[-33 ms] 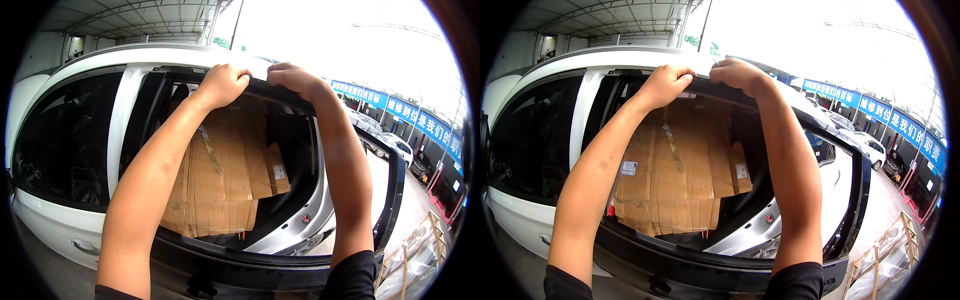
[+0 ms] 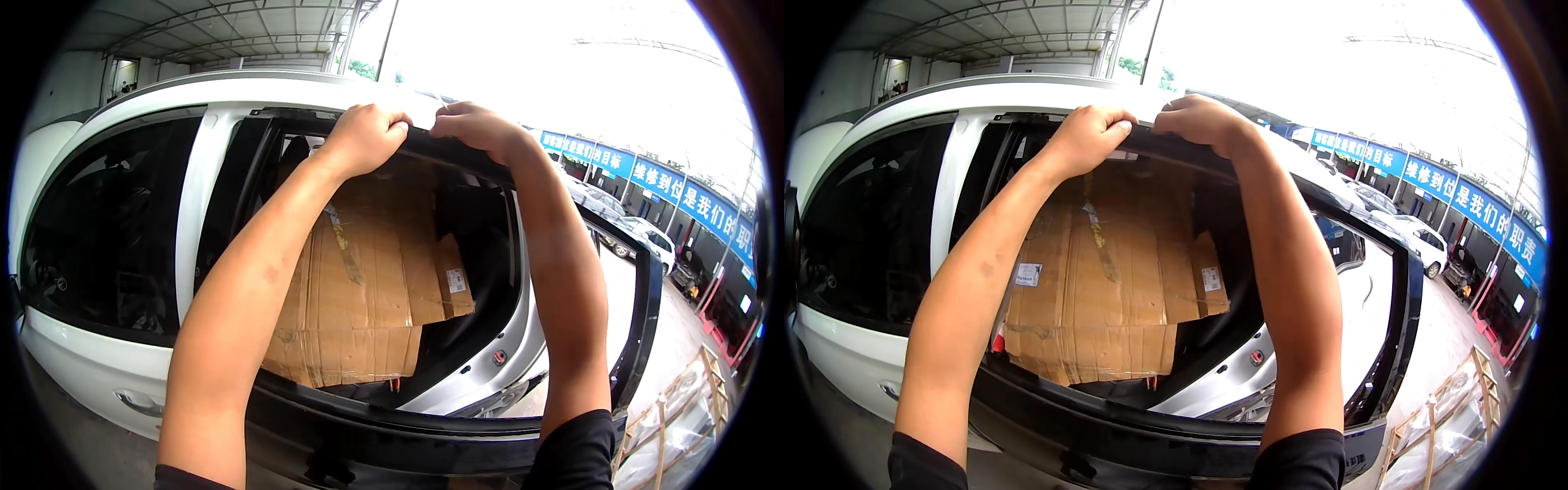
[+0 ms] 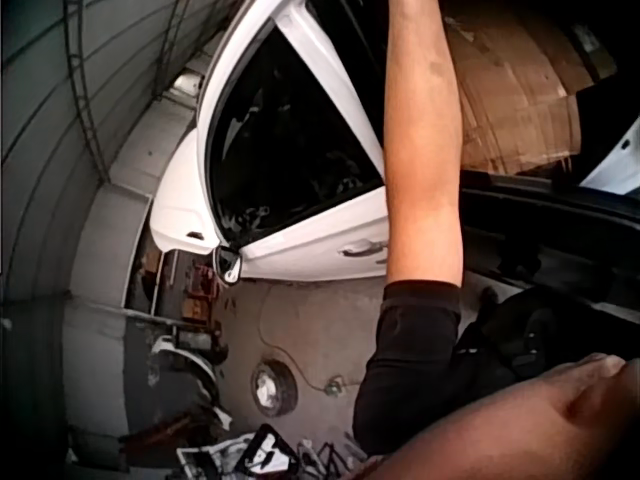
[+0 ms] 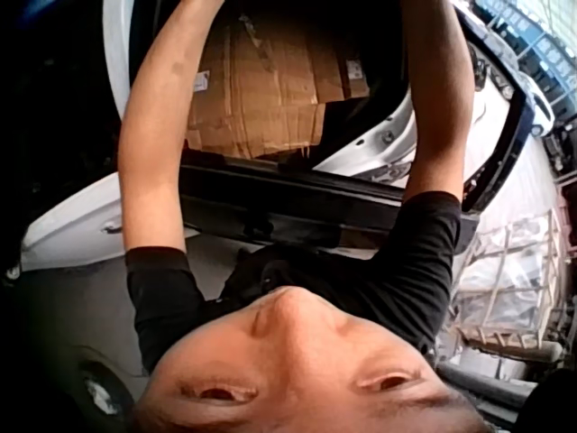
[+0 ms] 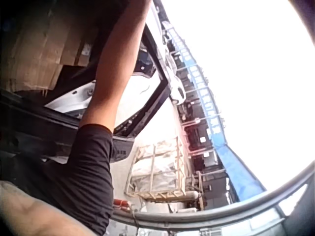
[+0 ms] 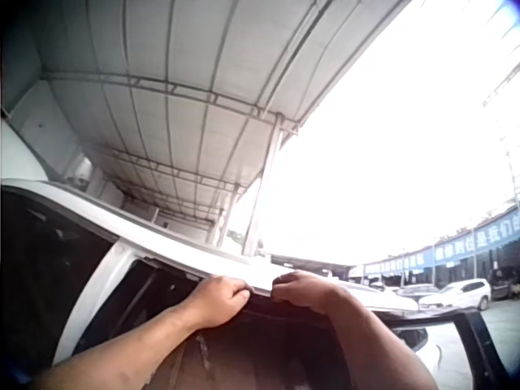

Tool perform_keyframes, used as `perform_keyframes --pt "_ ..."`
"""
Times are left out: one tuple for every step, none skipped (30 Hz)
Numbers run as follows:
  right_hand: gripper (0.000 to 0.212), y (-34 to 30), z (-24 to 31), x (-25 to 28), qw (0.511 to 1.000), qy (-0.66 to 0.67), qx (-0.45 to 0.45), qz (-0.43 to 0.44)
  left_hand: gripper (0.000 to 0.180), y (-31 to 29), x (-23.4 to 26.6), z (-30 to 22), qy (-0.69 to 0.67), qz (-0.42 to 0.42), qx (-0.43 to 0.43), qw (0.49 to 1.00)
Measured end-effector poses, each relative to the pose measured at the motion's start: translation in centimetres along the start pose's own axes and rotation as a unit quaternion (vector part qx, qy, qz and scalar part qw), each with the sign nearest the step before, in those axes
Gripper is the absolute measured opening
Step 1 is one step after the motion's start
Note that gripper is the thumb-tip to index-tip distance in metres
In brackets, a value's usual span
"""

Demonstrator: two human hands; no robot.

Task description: The person installs a black rubber weather seal along the top edge of a white car's open trunk. They press the seal into place by hand, working from one side to the other to ensure it is properly seated.

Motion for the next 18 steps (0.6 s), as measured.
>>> perform_keyframes --pt "0.021 0.1 0.3 -0.2 1.000 -0.018 -0.010 -0.011 0.031 -0.1 -0.1 0.0 0.003 0.004 0.004 1.000" --pt "0.022 0.1 0.8 -0.4 0.999 -0.037 -0.019 -0.022 0.031 -0.1 -0.1 -0.1 0.005 0.008 0.008 1.000" --pt "0.023 0.2 1.0 -0.5 0.998 -0.055 -0.029 -0.033 0.031 -0.2 -0.2 -0.1 0.008 0.012 0.012 1.000" --pt "0.023 0.1 0.8 -0.2 0.999 -0.038 -0.009 -0.014 0.031 -0.2 -0.1 -0.2 0.002 0.006 0.004 1.000" --pt "0.023 0.0 0.2 0.2 1.000 -0.020 0.011 0.005 0.031 -0.2 -0.2 -0.3 -0.002 0.000 -0.003 1.000" --pt "0.022 0.0 -0.2 0.5 0.999 -0.003 0.032 0.025 0.031 -0.2 -0.2 -0.3 -0.007 -0.006 -0.010 1.000" --pt "0.022 0.4 -0.8 0.6 0.999 0.007 0.027 0.027 0.031 -0.1 -0.3 -0.3 -0.008 -0.006 -0.013 1.000" --pt "0.022 0.8 -1.2 0.7 0.999 0.018 0.022 0.029 0.031 0.1 -0.5 -0.4 -0.009 -0.006 -0.016 1.000" --pt "0.021 1.1 -1.7 0.8 0.999 0.029 0.017 0.031 0.031 0.2 -0.6 -0.4 -0.010 -0.006 -0.019 1.000" --pt "0.020 0.9 -1.2 0.4 1.000 0.013 0.011 0.016 0.031 0.1 -0.6 -0.2 -0.007 -0.001 -0.010 1.000" --pt "0.019 0.0 -0.1 0.0 1.000 -0.003 0.004 -0.002 0.031 0.0 -0.4 -0.3 -0.004 0.003 -0.004 1.000" --pt "0.018 -0.5 0.5 -0.1 1.000 -0.019 -0.002 -0.020 0.031 -0.1 -0.3 -0.3 -0.002 0.007 0.003 1.000" --pt "0.017 -0.4 0.4 0.0 1.000 -0.022 0.009 -0.010 0.031 -0.1 -0.2 -0.3 -0.006 0.008 0.009 1.000" --pt "0.016 -0.1 0.1 0.2 0.999 -0.026 0.020 0.000 0.031 -0.1 -0.3 -0.2 -0.010 0.009 0.016 1.000" --pt "0.016 0.0 -0.1 0.3 0.999 -0.030 0.032 0.010 0.030 -0.1 -0.3 -0.2 -0.014 0.010 0.023 1.000" --pt "0.017 -0.2 -0.1 0.5 0.999 -0.014 0.032 -0.010 0.030 0.0 -0.4 -0.3 -0.019 0.010 0.021 1.000" --pt "0.019 -0.5 -0.3 0.6 0.999 0.002 0.032 -0.029 0.030 0.0 -0.5 -0.3 -0.023 0.010 0.018 1.000" --pt "0.021 -0.6 -0.3 0.8 0.998 0.017 0.032 -0.048 0.030 0.1 -0.5 -0.4 -0.027 0.010 0.016 0.999"
Point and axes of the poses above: each hand's wrist, its own y-axis towards the middle knuckle, its own x-axis out of the back of the hand, z = x × y, the point moved 5 cm from there along y, towards the middle knuckle, and after that the axes turned 9 degrees about -x, right-handed, at the moved point
